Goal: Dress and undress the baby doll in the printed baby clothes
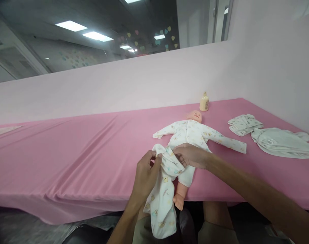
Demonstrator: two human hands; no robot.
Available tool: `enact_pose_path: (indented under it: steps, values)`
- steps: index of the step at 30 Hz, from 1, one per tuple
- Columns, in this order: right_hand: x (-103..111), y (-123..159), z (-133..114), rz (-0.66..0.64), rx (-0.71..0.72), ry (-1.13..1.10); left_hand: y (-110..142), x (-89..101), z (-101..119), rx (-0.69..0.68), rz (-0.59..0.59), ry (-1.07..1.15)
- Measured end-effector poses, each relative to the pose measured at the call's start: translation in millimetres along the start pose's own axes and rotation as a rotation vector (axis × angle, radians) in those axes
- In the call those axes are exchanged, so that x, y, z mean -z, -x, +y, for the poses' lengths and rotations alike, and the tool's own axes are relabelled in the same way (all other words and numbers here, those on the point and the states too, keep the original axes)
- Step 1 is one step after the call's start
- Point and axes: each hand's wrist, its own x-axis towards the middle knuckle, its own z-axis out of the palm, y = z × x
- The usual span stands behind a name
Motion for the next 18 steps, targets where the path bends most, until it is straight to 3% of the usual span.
enact_pose_path:
  steps: [4,8,12,18]
  values:
    - [11.4,-9.9,3.2,-0.146,-0.116,0.162,-5.2,-0.4,14.0,0.035,-0.123,0.135]
    - [3.9,-23.0,4.8,-0.312,-0.110,0.231,-12.2,-1.4,29.8,0.023,-0.182,0.134]
    - [-2.2,-28.2,4.8,-0.339,-0.047,0.250,-15.7,0.5,40.4,0.016,-0.170,0.054]
    - [9.1,-32.3,12.1,-0.300,-0.074,0.188,-16.8,1.1,44.6,-0.029,-0.227,-0.033]
